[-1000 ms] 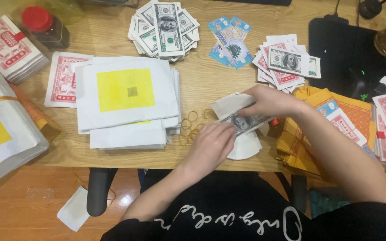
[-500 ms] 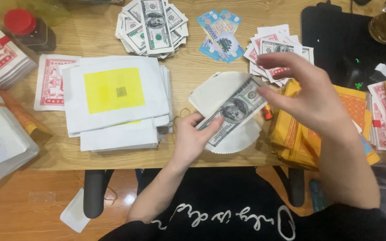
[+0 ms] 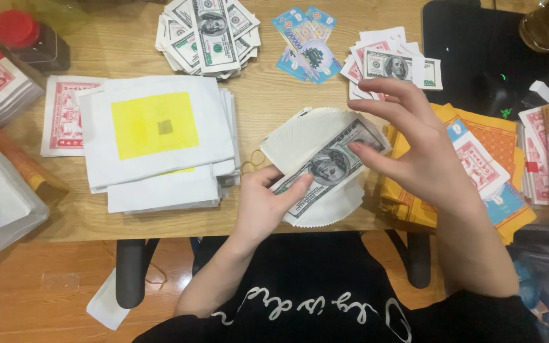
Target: The person counts stacks of paper money on a wooden table. They pick up bundles, fan them out to inspect, and place them into separate piles. The person also handles rubber bands and white paper inserts during the process.
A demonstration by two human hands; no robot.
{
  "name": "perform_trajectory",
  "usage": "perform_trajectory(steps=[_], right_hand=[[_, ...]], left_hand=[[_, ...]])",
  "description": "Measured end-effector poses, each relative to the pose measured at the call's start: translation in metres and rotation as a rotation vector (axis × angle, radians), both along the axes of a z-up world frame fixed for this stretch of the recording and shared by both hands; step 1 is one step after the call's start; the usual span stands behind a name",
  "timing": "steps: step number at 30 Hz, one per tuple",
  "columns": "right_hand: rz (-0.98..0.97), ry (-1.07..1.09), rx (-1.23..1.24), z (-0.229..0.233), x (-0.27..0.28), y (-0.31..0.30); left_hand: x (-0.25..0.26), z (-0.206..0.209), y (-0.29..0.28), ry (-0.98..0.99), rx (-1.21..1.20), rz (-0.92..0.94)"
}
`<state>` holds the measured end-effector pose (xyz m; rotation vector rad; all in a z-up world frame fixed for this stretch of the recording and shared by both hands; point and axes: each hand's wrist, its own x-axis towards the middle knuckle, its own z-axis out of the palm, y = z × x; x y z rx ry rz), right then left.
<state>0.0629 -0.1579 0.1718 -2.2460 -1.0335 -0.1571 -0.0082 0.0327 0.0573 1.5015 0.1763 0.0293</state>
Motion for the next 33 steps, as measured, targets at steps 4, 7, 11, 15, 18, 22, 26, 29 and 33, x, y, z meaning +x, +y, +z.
perform_trajectory(steps=[4,7,11,15,18,22,26,29,33], right_hand=[[-0.025,0.015,0.003,-0.002,-0.001,0.002],[-0.029,0.004,0.006,-0.005,-0.002,0.002],[-0.051,-0.003,-0.025,-0.003,-0.001,0.000],[-0.056,-0.014,-0.007,-0.004,-0.002,-0.002],[-0.055,-0.034,0.001,-0.005,-0.004,-0.005],[-0.057,-0.106,0.003,-0.009,-0.007,-0.006],[-0.079,-0.229,0.018,-0.014,-0.003,-0.003],[-0.073,-0.334,-0.035,-0.018,0.004,-0.002],[-0.043,-0.383,-0.006,-0.019,0.001,0.001]], left_hand=[[0.000,0.003,0.002,0.014,0.015,0.014],[-0.001,0.000,0.003,0.002,0.024,0.009],[0.000,-0.002,0.002,-0.036,0.013,-0.003],[0.000,0.002,0.001,-0.012,0.015,0.002],[0.000,0.000,0.002,0.000,-0.007,0.017],[0.000,-0.003,0.003,-0.008,0.044,0.037],[-0.001,0.000,0.002,-0.005,0.024,0.023],[-0.002,0.003,0.003,0.013,0.002,0.016],[-0.001,-0.001,0.004,-0.045,0.071,0.047]])
